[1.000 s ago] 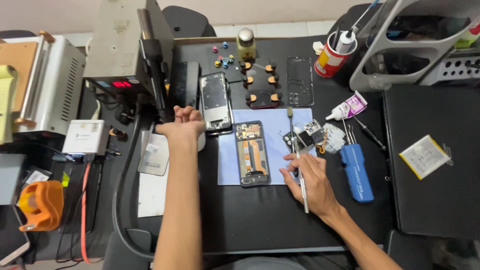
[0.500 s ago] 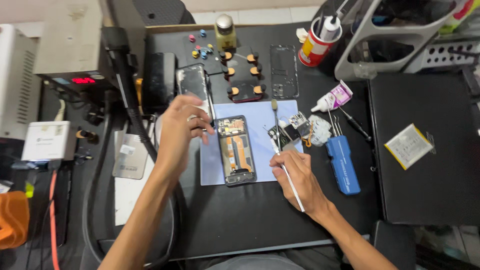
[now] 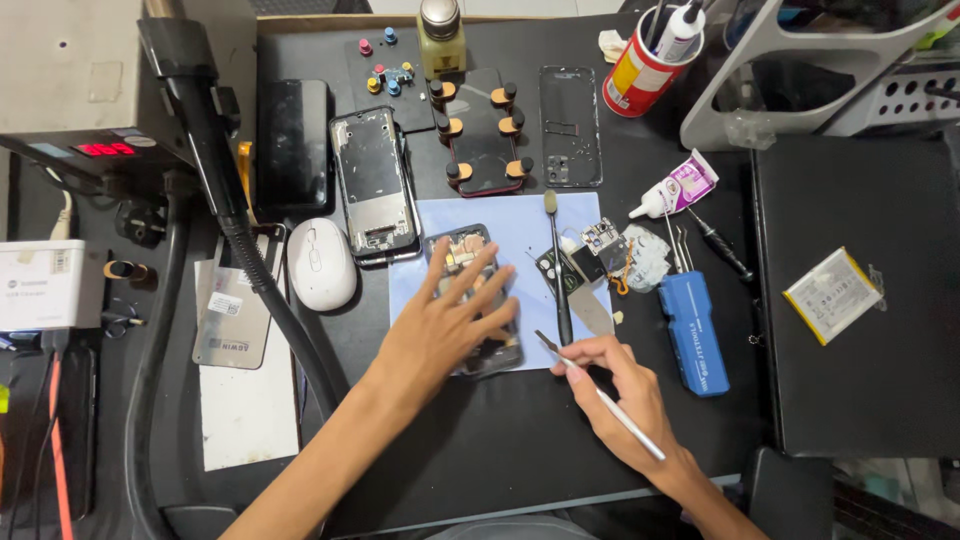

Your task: The person uses a heat gun to warm the edges of a mobile phone and then pries the back panel off using a thin metal tool.

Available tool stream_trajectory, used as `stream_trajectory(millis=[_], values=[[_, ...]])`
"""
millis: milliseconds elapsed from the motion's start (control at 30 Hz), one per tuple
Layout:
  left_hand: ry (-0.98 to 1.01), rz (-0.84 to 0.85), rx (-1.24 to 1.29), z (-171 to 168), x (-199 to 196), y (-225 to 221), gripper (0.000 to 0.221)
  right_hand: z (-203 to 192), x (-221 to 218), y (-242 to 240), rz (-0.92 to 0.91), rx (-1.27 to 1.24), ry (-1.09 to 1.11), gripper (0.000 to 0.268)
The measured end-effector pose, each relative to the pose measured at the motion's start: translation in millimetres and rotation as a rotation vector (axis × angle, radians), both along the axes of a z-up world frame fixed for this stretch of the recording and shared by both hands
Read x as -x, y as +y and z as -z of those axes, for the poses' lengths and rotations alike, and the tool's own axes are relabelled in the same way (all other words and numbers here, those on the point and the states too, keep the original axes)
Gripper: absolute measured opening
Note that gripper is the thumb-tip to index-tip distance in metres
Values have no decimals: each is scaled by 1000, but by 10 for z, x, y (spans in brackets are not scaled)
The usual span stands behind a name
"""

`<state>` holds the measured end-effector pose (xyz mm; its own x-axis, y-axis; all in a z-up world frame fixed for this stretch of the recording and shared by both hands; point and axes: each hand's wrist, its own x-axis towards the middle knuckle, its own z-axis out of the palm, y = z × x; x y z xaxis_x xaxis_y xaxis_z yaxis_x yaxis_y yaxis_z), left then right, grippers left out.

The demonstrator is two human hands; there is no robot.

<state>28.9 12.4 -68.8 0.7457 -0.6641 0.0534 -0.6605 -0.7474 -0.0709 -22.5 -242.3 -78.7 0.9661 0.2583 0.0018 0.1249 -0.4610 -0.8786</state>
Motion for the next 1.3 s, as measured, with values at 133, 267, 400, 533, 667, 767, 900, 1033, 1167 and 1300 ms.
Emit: stream_trajectory(millis=[133, 267, 400, 533, 667, 767, 900, 1033, 1167, 1300], values=[[142, -15, 21, -34, 17, -83, 70, 12, 54, -93, 34, 13, 7, 15], [227, -61, -8, -141, 122, -48, 95, 22, 101, -151, 82, 32, 42, 14], [239, -138, 292, -176, 206, 42, 101, 9, 100, -103, 51, 48, -63, 17], [183, -404, 567, -133, 357, -28, 113, -50, 65, -26, -20, 142, -219, 18], [196, -488, 568, -16, 441, -105, 133, -93, 60, 22, -69, 184, -254, 19], [200, -515, 542, 47, 488, -138, 138, -112, 86, 48, -77, 192, -275, 21], [169, -526, 533, 96, 455, -169, 139, -118, 78, 55, -96, 192, -349, 22], [156, -535, 583, 125, 462, -198, 138, -116, 73, 42, -108, 188, -305, 21], [160, -555, 560, 130, 442, -198, 136, -117, 51, 31, -132, 159, -328, 23], [183, -569, 528, 130, 426, -206, 134, -107, 43, 19, -130, 148, -322, 23]])
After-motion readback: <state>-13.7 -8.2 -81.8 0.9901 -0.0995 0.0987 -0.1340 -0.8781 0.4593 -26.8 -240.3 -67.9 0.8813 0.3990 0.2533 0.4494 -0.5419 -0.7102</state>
